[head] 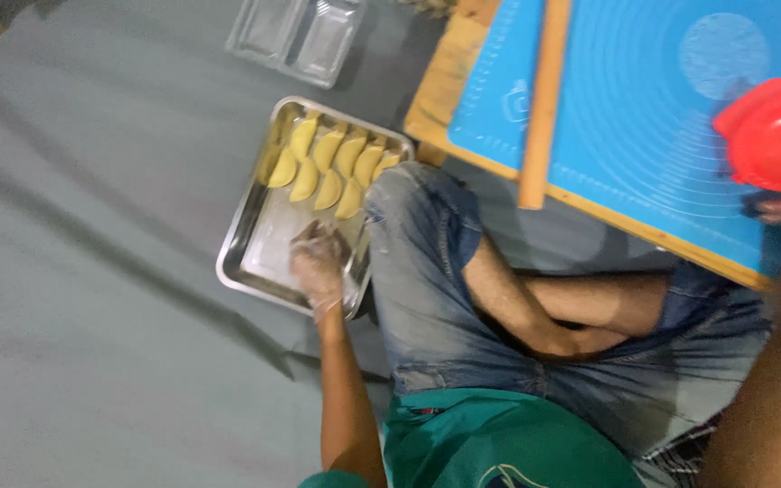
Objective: Preparing food by filling dough with a mixture, weighing it on a scale, and shaping it with a mold.
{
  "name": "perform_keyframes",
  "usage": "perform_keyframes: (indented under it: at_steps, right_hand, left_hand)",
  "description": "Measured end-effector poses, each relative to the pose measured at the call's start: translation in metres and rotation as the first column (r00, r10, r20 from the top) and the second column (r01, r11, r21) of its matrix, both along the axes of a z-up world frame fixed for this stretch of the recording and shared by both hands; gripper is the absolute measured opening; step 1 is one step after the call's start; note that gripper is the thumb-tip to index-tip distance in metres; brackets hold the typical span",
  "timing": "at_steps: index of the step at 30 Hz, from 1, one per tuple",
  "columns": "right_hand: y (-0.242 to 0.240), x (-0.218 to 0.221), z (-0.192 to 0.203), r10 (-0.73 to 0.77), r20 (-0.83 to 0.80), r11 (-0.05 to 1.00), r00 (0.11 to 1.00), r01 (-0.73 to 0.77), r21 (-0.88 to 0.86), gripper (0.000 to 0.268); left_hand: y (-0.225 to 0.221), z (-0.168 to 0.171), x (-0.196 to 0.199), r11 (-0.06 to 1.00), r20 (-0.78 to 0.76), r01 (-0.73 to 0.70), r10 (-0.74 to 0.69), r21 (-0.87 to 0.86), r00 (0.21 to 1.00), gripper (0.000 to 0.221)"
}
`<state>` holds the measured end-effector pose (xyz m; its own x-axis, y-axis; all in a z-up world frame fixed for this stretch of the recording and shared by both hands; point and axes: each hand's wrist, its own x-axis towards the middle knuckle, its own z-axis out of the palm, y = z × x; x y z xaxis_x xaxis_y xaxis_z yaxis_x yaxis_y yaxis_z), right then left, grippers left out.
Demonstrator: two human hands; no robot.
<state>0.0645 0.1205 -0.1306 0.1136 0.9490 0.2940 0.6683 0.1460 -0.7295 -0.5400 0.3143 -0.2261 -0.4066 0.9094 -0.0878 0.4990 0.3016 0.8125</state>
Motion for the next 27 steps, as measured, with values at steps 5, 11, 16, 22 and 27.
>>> perform_keyframes:
  at_steps: [5,11,16,22,27]
  right_hand:
    - [0.037,-0.08,0.08,-0.34,-0.507,0.911,0.792,0.411,0.031,0.028]
    - [0.06,-0.158,0.168,-0.389,-0.698,0.856,0.601,0.515,-0.033,0.032]
    - [0.045,-0.153,0.163,-0.468,-0.785,0.826,0.406,0.518,-0.224,0.033]
    - [0.019,-0.152,0.156,-0.44,-0.868,0.821,0.23,0.495,-0.285,0.036]
    - [0.003,-0.166,0.149,-0.448,-0.885,0.806,0.125,0.485,-0.34,0.038]
  left_hand:
    - [-0.012,0.05,-0.01,0.993,-0.182,-0.019,0.04,0.115,0.983,0.025]
    - [-0.014,0.116,0.0,0.925,-0.206,-0.002,0.087,0.38,0.975,0.018]
    - [-0.011,0.141,0.02,0.834,0.193,-0.094,-0.016,0.545,0.981,0.017]
    - [-0.019,0.148,0.057,0.767,0.153,0.201,-0.363,0.609,0.919,0.025]
    - [-0.072,0.192,0.164,0.863,0.45,0.162,-0.4,0.48,0.799,0.019]
